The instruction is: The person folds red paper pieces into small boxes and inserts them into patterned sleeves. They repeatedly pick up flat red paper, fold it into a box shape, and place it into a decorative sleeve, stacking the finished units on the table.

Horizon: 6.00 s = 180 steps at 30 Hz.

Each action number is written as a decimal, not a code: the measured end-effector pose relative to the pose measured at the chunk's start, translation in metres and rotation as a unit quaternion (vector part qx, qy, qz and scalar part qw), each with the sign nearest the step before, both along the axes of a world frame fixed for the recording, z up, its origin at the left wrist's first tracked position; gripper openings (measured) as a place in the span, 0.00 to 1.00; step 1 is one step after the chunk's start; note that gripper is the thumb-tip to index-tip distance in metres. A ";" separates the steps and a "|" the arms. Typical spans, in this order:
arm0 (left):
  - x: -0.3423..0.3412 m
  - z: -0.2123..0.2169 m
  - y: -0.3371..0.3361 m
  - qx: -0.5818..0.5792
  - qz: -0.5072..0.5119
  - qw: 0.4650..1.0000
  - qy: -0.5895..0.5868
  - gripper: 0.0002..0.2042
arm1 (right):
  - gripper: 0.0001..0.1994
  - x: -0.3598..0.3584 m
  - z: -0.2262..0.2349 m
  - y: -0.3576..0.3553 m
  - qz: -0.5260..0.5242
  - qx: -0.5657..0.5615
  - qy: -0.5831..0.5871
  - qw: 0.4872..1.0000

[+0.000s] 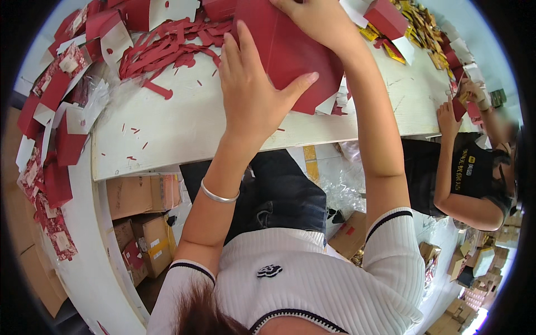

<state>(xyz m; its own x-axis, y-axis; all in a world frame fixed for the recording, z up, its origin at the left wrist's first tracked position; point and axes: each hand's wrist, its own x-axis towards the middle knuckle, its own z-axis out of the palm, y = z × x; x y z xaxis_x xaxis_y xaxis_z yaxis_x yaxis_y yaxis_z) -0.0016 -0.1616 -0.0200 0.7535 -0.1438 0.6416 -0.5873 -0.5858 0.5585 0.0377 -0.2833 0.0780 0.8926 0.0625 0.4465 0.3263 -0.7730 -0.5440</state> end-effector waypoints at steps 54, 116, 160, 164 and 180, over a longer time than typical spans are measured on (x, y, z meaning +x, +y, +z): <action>-0.056 0.006 0.149 -0.347 -0.173 0.905 0.176 0.32 | 0.24 -0.076 -0.119 0.132 0.233 0.604 -0.021 0.762; -0.043 -0.044 0.171 -0.049 -0.059 0.997 -0.022 0.10 | 0.22 -0.062 -0.153 0.140 0.207 0.502 0.066 0.837; -0.096 -0.035 0.160 -0.489 -0.051 0.803 0.338 0.14 | 0.16 -0.079 -0.088 0.109 0.334 -0.131 -0.106 0.927; -0.097 -0.033 0.161 -0.494 -0.051 0.796 0.346 0.14 | 0.21 -0.071 -0.078 0.112 0.393 -0.185 -0.043 0.900; -0.058 -0.033 0.208 -0.308 -0.036 0.860 0.406 0.31 | 0.17 0.102 -0.110 0.069 0.070 -0.258 0.194 0.944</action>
